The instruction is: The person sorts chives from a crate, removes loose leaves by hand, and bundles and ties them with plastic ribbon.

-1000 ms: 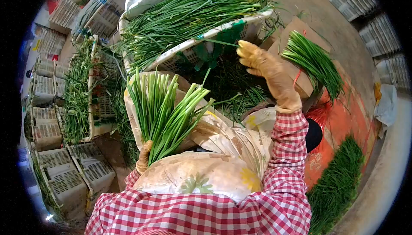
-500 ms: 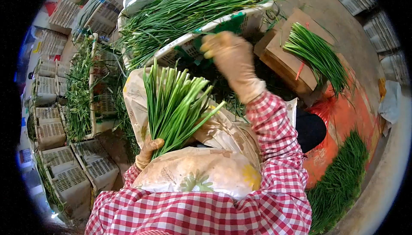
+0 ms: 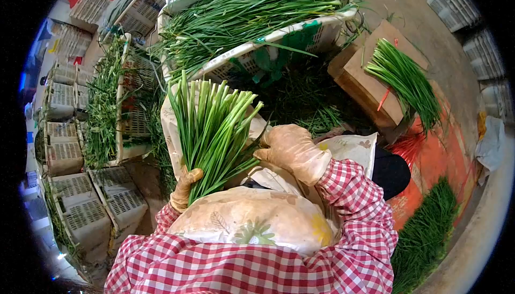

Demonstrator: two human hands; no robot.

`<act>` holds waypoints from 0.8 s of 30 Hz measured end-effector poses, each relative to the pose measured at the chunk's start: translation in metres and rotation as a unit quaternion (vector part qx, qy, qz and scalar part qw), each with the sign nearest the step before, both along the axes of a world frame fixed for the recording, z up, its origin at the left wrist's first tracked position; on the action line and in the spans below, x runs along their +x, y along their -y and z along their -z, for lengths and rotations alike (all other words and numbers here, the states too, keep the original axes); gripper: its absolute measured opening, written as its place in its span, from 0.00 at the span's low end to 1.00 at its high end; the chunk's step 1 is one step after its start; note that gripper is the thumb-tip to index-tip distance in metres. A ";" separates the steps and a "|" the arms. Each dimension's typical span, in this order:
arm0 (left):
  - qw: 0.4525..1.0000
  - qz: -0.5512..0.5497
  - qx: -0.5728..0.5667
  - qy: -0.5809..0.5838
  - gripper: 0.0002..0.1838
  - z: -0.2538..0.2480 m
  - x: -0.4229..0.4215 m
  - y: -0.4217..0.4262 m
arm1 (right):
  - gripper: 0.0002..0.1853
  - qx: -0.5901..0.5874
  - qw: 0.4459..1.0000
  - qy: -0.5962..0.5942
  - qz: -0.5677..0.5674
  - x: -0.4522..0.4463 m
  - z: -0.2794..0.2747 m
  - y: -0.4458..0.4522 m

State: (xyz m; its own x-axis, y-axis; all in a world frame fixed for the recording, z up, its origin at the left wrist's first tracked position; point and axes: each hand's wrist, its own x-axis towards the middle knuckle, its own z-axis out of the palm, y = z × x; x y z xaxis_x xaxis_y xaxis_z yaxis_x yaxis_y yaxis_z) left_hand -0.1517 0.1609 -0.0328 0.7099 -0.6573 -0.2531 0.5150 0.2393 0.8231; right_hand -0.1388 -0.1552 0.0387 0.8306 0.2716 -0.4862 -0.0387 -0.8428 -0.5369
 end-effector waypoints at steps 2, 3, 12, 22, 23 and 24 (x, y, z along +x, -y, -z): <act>0.992 -0.095 0.071 -0.043 0.34 -0.041 -0.004 0.033 | 0.15 0.018 0.998 0.057 0.006 -0.005 0.009 0.001; 0.986 -0.126 0.095 -0.058 0.33 -0.046 -0.005 0.038 | 0.14 0.037 0.993 0.115 0.015 -0.007 0.015 0.001; 0.990 -0.107 0.068 -0.054 0.23 -0.030 -0.008 0.026 | 0.14 -0.207 0.883 0.313 0.281 0.030 0.078 0.082; 0.994 -0.090 0.041 -0.044 0.27 -0.068 0.000 0.056 | 0.21 0.302 0.876 0.154 0.342 -0.010 0.017 -0.004; 0.994 -0.086 0.053 -0.044 0.27 -0.066 0.000 0.055 | 0.22 0.263 0.866 0.270 0.328 -0.010 0.013 -0.005; 0.994 -0.087 0.054 -0.034 0.26 -0.063 0.001 0.054 | 0.23 0.248 0.851 0.341 0.313 -0.009 0.006 -0.002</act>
State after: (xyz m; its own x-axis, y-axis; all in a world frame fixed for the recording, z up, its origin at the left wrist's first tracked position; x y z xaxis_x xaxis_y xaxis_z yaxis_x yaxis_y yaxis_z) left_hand -0.1511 0.1065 0.0307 0.7888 -0.4930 -0.3672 0.5294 0.2411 0.8134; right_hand -0.1475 -0.1527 0.0332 0.9310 -0.2963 0.2133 0.0671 -0.4354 -0.8977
